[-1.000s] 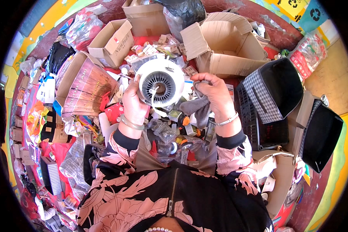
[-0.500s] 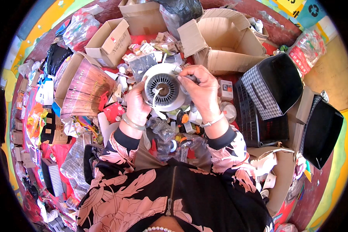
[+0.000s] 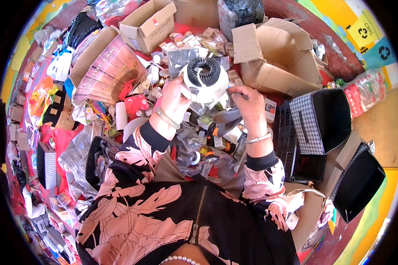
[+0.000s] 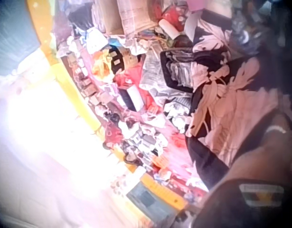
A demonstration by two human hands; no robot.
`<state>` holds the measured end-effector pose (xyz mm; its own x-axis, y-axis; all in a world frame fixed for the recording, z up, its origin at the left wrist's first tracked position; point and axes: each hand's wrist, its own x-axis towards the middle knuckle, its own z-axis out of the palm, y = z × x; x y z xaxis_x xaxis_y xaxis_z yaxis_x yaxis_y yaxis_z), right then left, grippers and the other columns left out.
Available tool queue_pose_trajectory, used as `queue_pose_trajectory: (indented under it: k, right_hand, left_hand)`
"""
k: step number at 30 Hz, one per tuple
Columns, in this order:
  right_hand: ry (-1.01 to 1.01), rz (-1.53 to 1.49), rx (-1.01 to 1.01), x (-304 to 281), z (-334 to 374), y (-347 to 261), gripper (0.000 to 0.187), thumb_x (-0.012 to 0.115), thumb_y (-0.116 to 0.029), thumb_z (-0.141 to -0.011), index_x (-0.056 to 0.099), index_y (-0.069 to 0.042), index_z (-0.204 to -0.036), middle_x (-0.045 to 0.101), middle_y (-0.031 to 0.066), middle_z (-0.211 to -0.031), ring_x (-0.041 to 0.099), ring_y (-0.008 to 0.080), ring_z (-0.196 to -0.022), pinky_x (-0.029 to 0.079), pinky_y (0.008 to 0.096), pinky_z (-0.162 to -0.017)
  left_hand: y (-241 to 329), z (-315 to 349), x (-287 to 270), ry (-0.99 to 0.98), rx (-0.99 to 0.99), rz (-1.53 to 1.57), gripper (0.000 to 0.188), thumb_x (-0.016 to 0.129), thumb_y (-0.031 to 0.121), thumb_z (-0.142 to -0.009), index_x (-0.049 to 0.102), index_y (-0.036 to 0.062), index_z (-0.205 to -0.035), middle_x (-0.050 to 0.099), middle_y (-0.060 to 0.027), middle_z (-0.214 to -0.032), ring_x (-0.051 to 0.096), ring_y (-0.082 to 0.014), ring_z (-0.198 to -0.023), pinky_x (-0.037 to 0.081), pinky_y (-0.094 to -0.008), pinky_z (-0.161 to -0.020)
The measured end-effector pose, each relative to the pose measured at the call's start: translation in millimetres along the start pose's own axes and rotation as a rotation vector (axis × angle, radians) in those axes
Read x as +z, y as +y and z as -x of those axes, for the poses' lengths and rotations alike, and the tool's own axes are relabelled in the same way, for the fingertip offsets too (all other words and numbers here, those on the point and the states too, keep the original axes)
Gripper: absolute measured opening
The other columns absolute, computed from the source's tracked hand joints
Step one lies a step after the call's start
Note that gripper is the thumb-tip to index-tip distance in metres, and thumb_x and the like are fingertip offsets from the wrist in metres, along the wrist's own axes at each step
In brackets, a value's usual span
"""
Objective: The person sits on the floor and cleans a white circular electronic device with a grey cloth. They wipe the front grille and the back of the device, then place it into a cardboard box. They then pick up a white bowl and wipe it with the cloth.
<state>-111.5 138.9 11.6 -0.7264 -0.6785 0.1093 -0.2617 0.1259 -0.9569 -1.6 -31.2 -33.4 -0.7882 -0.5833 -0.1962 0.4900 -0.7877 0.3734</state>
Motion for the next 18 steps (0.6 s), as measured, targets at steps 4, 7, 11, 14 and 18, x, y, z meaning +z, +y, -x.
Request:
queue_pose_trajectory:
  k: [4, 7, 11, 14, 18]
  right_hand:
    - [0.034, -0.029, 0.073, 1.9, -3.5, 6.6, 0.015, 0.058, -0.001, -0.072, 0.065, 0.000, -0.086, 0.060, -0.0002, -0.076, 0.052, 0.0067, -0.072, 0.042, 0.0207, -0.068]
    - [-0.033, -0.031, 0.116, 3.3, -3.8, 9.5, 0.015, 0.058, -0.001, -0.072, 0.064, 0.001, -0.085, 0.061, 0.0002, -0.076, 0.053, 0.0068, -0.071, 0.042, 0.0207, -0.066]
    - [-0.219, -0.004, 0.141, 9.8, 2.3, 8.5, 0.014, 0.057, 0.001, -0.072, 0.063, 0.002, -0.085, 0.060, 0.0000, -0.078, 0.053, 0.0073, -0.071, 0.041, 0.0201, -0.066]
    - [-0.264, 0.017, 0.155, 16.1, 5.3, 3.7, 0.017, 0.054, 0.002, -0.072, 0.063, 0.002, -0.086, 0.061, 0.0012, -0.079, 0.054, 0.0078, -0.073, 0.041, 0.0201, -0.067]
    - [-0.211, -0.261, 0.244, 22.9, 4.0, 15.2, 0.018, 0.053, 0.002, -0.077, 0.063, 0.002, -0.092, 0.062, 0.0016, -0.083, 0.055, 0.0083, -0.074, 0.043, 0.0202, -0.066]
  left_hand:
    - [1.8, 0.8, 8.2, 0.126, 0.084, 0.008, 0.030, 0.035, 0.016, -0.096, 0.048, -0.0048, -0.112, 0.057, -0.0138, -0.108, 0.057, -0.0226, -0.098, 0.045, -0.0344, -0.088]
    - [1.6, 7.6, 16.8, 0.084, 0.140, 0.046, 0.030, 0.036, 0.018, -0.096, 0.048, -0.0038, -0.113, 0.058, -0.0120, -0.109, 0.057, -0.0215, -0.099, 0.044, -0.0340, -0.089]
    - [7.3, 10.4, 22.9, -0.072, 0.221, 0.072, 0.032, 0.039, 0.023, -0.096, 0.049, -0.0032, -0.113, 0.058, -0.0100, -0.108, 0.057, -0.0188, -0.099, 0.044, -0.0334, -0.090]
    - [13.5, 15.9, 31.9, -0.170, 0.291, 0.059, 0.034, 0.041, 0.025, -0.096, 0.049, -0.0032, -0.111, 0.058, -0.0102, -0.108, 0.057, -0.0182, -0.099, 0.044, -0.0332, -0.089]
    - [18.3, 20.7, 36.7, -0.259, 0.302, 0.070, 0.035, 0.041, 0.027, -0.095, 0.050, -0.0036, -0.110, 0.059, -0.0105, -0.107, 0.057, -0.0178, -0.098, 0.044, -0.0329, -0.088]
